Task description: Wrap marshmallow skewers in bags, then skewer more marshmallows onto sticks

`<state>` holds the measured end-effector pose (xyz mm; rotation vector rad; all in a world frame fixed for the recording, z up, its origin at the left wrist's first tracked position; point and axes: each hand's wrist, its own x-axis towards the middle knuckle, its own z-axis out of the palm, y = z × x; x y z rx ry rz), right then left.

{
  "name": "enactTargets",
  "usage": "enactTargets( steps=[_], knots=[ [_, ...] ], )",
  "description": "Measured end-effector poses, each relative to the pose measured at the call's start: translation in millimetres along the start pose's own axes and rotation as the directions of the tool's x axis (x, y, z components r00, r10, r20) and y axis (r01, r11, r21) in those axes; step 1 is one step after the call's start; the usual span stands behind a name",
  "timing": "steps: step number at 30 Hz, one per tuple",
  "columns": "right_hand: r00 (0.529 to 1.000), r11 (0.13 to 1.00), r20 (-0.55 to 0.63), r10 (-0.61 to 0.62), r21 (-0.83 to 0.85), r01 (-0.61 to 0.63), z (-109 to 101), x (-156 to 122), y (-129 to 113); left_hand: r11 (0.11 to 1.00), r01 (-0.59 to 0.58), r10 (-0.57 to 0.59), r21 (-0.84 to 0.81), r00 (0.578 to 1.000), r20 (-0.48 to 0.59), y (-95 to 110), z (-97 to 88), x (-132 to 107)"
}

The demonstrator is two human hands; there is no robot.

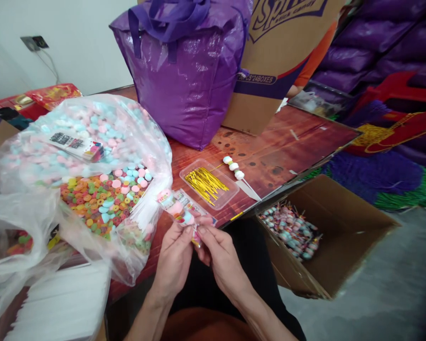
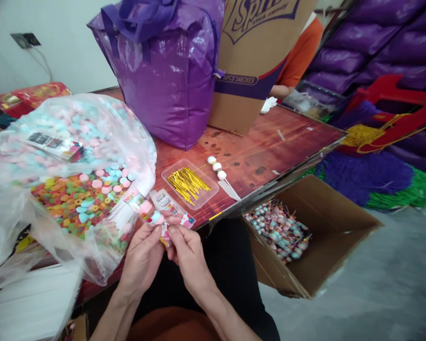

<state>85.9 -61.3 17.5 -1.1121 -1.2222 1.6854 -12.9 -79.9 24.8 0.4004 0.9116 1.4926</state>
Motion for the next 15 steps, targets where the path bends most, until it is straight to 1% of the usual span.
enactTargets(
  steps=[1,2,3,4,5,6,7,8,9,10,12,13,14,15],
  knots=[
    [0.998,0.999,0.064,0.006,-0.034,-0.003,-0.2,-0.1,-3.4,0.999,0.015,-0.014,-0.029,1.0,0.016,5.2,0.0,-0.6],
    [0.991,0.993,0.129,-0.015,-0.113,0.03,-1.9,0.0,-7.8,0.998,0.014,-0.013,-0.055,1.0,0.018,10.1,-0.3,-0.5],
    [0.982,0.969,0.18,-0.057,-0.227,0.098,-5.0,0.8,-13.2,0.997,-0.007,0.008,-0.077,1.0,0.006,14.2,-0.9,0.3],
    [0.971,0.915,0.209,-0.113,-0.359,0.184,-9.1,3.0,-19.2,0.994,-0.048,0.047,-0.093,0.999,-0.018,17.2,-2.0,1.8],
    [0.961,0.829,0.208,-0.181,-0.494,0.263,-14.0,7.1,-25.6,0.99,-0.096,0.091,-0.099,0.995,-0.051,18.8,-3.4,3.8],
    [0.951,0.723,0.176,-0.256,-0.618,0.309,-19.2,13.5,-32.0,0.986,-0.135,0.127,-0.096,0.988,-0.084,19.0,-5.3,6.0],
    [0.938,0.617,0.133,-0.32,-0.722,0.313,-24.3,22.2,-38.1,0.984,-0.156,0.146,-0.084,0.983,-0.115,17.9,-7.3,8.1],
    [0.926,0.517,0.097,-0.365,-0.806,0.288,-29.0,33.0,-43.7,0.986,-0.156,0.145,-0.065,0.98,-0.139,15.6,-9.5,9.9],
    [0.92,0.42,0.061,-0.388,-0.876,0.235,-33.0,45.5,-48.4,0.99,-0.133,0.125,-0.043,0.98,-0.155,12.7,-11.6,11.0],
    [0.926,0.328,0.032,-0.377,-0.93,0.166,-36.2,58.9,-52.3,0.995,-0.1,0.095,-0.022,0.982,-0.162,9.4,-13.5,11.5],
    [0.958,0.148,0.012,-0.286,-0.987,0.056,-39.8,85.1,-56.7,0.999,-0.037,0.037,0.005,0.988,-0.147,4.1,-16.0,10.7],
    [0.975,0.08,0.002,-0.221,-0.997,0.021,-40.3,96.3,-57.2,1.0,-0.014,0.015,0.007,0.992,-0.128,2.7,-16.6,9.7],
    [0.987,0.036,-0.013,-0.159,-0.999,-0.008,-40.0,105.4,-56.7,1.0,0.003,-0.003,-0.003,0.995,-0.103,2.4,-16.8,8.6],
    [0.994,0.01,-0.024,-0.111,-1.0,-0.023,-39.3,112.4,-55.5,1.0,0.017,-0.019,-0.024,0.997,-0.076,3.1,-16.7,7.8]
  ],
)
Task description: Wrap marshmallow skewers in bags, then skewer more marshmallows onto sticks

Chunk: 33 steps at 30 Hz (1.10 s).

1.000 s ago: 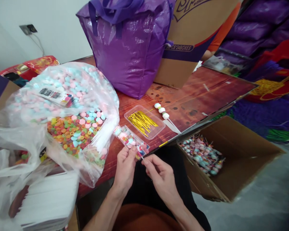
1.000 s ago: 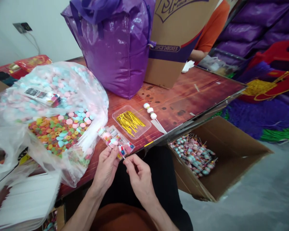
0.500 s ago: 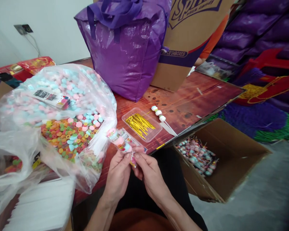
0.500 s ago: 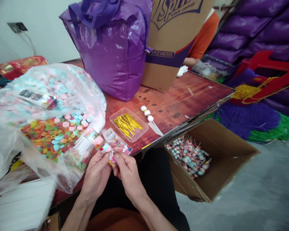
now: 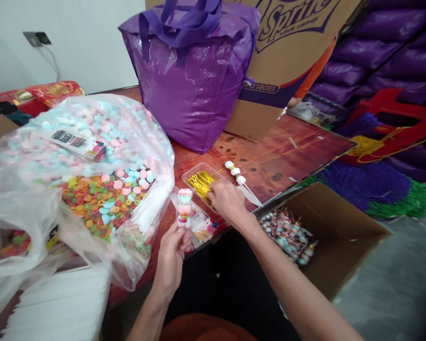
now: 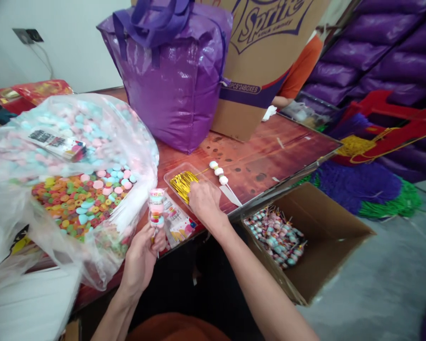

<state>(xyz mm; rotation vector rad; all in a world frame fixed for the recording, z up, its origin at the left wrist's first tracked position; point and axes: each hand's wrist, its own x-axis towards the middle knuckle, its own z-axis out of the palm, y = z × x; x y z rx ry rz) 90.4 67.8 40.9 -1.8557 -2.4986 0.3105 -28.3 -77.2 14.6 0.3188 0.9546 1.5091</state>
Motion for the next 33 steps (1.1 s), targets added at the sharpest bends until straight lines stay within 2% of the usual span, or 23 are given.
enactTargets(
  steps=[3,10,12,15,17,19,22,24,28,30,33],
  knots=[
    [0.998,1.0,0.067,0.02,-0.015,-0.019,6.0,7.7,-4.3,0.997,0.034,-0.032,-0.072,0.999,0.033,5.3,0.5,-0.4],
    [0.996,0.999,0.08,0.028,0.018,-0.03,7.1,1.8,-5.8,0.998,0.007,-0.006,-0.065,1.0,0.019,4.5,-4.9,8.8],
    [0.999,0.998,0.046,-0.003,0.058,0.0,9.5,1.1,-0.3,0.998,-0.005,0.006,-0.066,1.0,0.02,2.3,-5.7,11.2],
    [0.989,0.96,-0.133,-0.069,0.259,0.102,18.0,0.9,11.1,0.996,-0.042,0.041,-0.084,0.999,-0.009,0.9,-5.2,14.2],
    [0.961,0.875,-0.267,-0.071,0.445,0.189,23.9,-1.0,17.4,0.993,-0.072,0.067,-0.094,0.996,-0.05,1.1,-5.0,16.2],
    [0.945,0.758,-0.327,-0.03,0.608,0.235,26.6,-7.3,19.8,0.99,-0.103,0.095,-0.094,0.992,-0.087,1.7,-5.2,18.1],
    [0.953,0.522,-0.3,0.043,0.82,0.234,23.4,-29.5,13.7,0.989,-0.138,0.133,-0.057,0.987,-0.096,2.1,-4.8,20.1],
    [0.968,0.372,-0.25,0.017,0.9,0.226,20.6,-50.6,4.6,0.988,-0.152,0.151,-0.003,0.985,-0.081,0.8,-2.5,20.0],
    [0.981,0.24,-0.188,-0.045,0.951,0.193,27.8,-86.4,-14.9,0.989,-0.115,0.119,0.094,0.992,-0.033,-8.5,5.9,15.4],
    [0.988,0.173,-0.152,-0.005,0.973,0.15,36.0,-94.8,-21.1,0.984,-0.102,0.11,0.149,0.993,-0.043,-15.3,9.6,11.5],
    [0.99,0.082,-0.127,0.061,0.989,0.121,44.3,-98.3,-25.0,0.96,-0.146,0.173,0.237,0.98,-0.101,-23.7,11.8,6.0]
  ],
)
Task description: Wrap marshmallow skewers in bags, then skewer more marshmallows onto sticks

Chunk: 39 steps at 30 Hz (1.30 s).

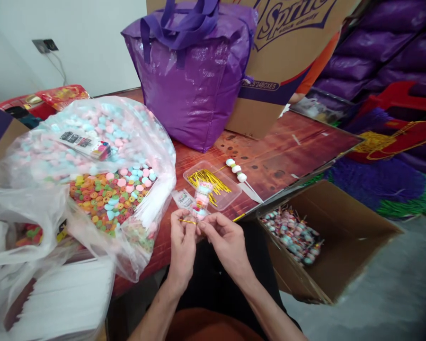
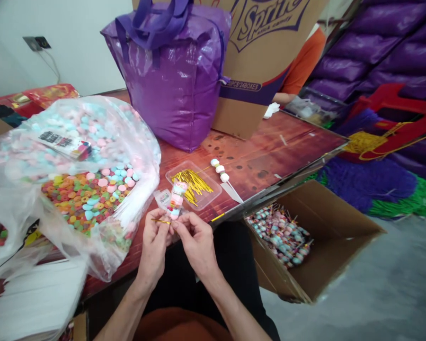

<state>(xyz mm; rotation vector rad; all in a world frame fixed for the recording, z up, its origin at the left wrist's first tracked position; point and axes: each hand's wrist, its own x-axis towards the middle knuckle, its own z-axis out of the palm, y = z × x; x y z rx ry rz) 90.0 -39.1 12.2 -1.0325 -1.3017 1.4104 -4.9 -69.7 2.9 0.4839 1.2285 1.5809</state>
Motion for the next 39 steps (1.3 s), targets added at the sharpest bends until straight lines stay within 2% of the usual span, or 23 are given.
enactTargets(
  steps=[5,8,11,13,15,17,20,23,24,26,29,30,32,35,37,39],
  knots=[
    [0.998,0.999,-0.057,-0.037,0.028,0.039,0.5,-0.8,-0.1,0.998,-0.062,0.06,0.031,0.996,0.06,-4.0,-1.0,-5.4],
    [0.994,0.997,-0.087,-0.069,-0.027,0.067,-0.7,-2.0,1.6,0.994,-0.092,0.087,0.063,0.993,0.079,-4.0,-0.6,-6.3],
    [0.993,0.99,-0.06,-0.101,-0.1,0.095,-2.0,-3.7,6.5,0.994,-0.097,0.094,0.046,0.993,0.068,-1.6,2.4,-5.0],
    [0.994,0.989,-0.024,-0.104,-0.105,0.101,-3.0,-4.9,8.9,0.998,-0.037,0.04,-0.049,0.998,0.052,2.7,4.7,-2.7],
    [0.996,0.993,0.009,-0.09,-0.08,0.091,-4.4,-6.1,8.8,0.981,0.098,-0.084,-0.169,0.992,0.089,9.3,5.5,-0.1],
    [0.996,0.995,0.037,-0.079,-0.054,0.081,-6.4,-7.1,5.9,0.917,0.293,-0.244,-0.27,0.949,0.201,17.0,3.8,2.0],
    [0.991,0.993,0.087,-0.1,-0.046,0.104,-10.2,-7.3,-1.8,0.765,0.537,-0.4,-0.357,0.829,0.391,26.0,-1.9,3.2],
    [0.979,0.979,0.122,-0.167,-0.098,0.179,-14.7,-4.7,-8.6,0.677,0.644,-0.433,-0.357,0.74,0.514,28.8,-7.4,2.4],
    [0.973,0.971,0.132,-0.189,-0.122,0.205,-16.4,-3.4,-9.5,0.671,0.658,-0.436,-0.34,0.722,0.538,28.8,-8.3,1.9],
    [0.964,0.963,0.174,-0.201,-0.144,0.226,-20.0,-1.1,-8.6,0.69,0.659,-0.442,-0.3,0.711,0.547,27.8,-8.5,1.1],
    [0.962,0.969,0.225,-0.156,-0.152,0.193,-24.4,-0.8,0.1,0.765,0.61,-0.455,-0.207,0.739,0.496,24.2,-5.1,-0.3],
    [0.964,0.966,0.217,-0.151,-0.177,0.191,-25.0,-1.6,4.1,0.799,0.577,-0.452,-0.17,0.762,0.463,22.0,-3.4,-1.0],
    [0.97,0.938,0.165,-0.181,-0.267,0.221,-24.8,-3.8,11.5,0.877,0.468,-0.403,-0.108,0.839,0.366,16.3,0.3,-3.5],
    [0.947,0.854,0.118,-0.298,-0.412,0.319,-22.0,-6.6,15.5,0.979,0.204,-0.202,0.009,0.961,0.19,7.3,3.9,-9.3],
    [0.924,0.795,0.118,-0.365,-0.478,0.375,-20.5,-7.5,11.9,0.989,0.027,-0.047,0.145,0.989,0.138,4.6,4.3,-13.5],
    [0.914,0.762,0.117,-0.39,-0.517,0.391,-20.6,-8.0,5.4,0.964,-0.087,0.052,0.25,0.988,0.143,5.6,3.6,-16.5]
  ],
)
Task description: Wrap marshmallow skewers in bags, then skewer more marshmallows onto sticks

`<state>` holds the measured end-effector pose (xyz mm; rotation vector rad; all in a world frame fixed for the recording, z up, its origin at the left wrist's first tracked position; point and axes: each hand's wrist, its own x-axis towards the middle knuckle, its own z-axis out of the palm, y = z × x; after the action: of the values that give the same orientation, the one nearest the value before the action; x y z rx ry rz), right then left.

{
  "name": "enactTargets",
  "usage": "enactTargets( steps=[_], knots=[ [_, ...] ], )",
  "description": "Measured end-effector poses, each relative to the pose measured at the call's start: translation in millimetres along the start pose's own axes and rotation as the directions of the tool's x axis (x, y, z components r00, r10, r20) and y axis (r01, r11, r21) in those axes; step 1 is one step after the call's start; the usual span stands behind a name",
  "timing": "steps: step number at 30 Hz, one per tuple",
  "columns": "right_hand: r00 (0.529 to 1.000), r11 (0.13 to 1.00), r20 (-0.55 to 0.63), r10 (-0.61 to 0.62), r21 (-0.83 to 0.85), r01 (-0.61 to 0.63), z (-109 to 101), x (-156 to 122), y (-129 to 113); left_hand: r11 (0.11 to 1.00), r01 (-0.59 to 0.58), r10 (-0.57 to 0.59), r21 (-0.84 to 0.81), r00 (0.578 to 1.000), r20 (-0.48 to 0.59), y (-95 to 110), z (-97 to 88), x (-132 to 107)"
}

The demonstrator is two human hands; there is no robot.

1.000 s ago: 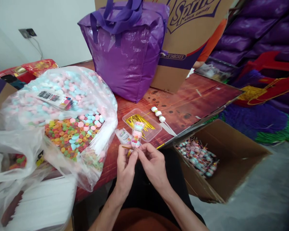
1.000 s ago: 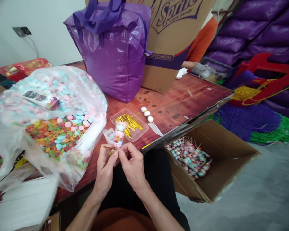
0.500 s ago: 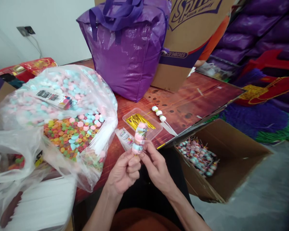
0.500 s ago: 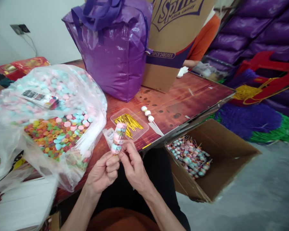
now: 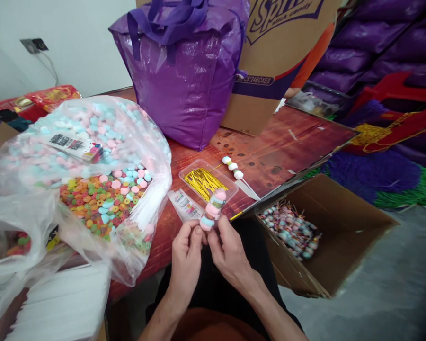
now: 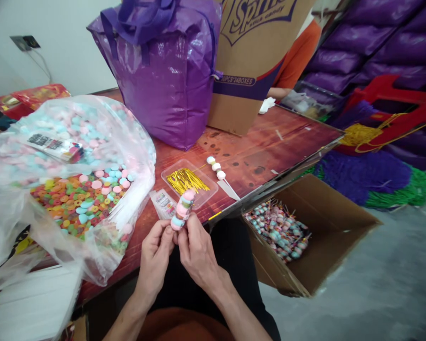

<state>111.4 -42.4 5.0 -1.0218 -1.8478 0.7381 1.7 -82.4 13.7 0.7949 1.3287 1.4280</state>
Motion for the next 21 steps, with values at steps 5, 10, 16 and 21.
enactTargets(
  steps=[5,10,16,21],
  knots=[
    [0.988,0.988,0.072,0.135,0.062,-0.139,-9.4,3.6,-6.6,0.996,0.063,-0.063,-0.061,0.998,0.011,6.0,-3.1,2.7],
    [0.992,0.979,0.056,0.112,0.164,-0.12,-8.6,2.6,-3.2,0.886,0.28,-0.271,-0.369,0.96,0.076,8.0,-3.5,12.8],
    [0.967,0.966,-0.033,-0.251,0.052,0.252,-13.3,5.1,1.4,0.764,0.4,-0.361,-0.506,0.915,0.178,16.1,-3.8,18.9],
    [0.94,0.939,0.011,-0.342,-0.038,0.342,-17.1,10.2,2.7,0.716,0.427,-0.379,-0.552,0.902,0.206,17.5,-3.9,21.2]
  ],
)
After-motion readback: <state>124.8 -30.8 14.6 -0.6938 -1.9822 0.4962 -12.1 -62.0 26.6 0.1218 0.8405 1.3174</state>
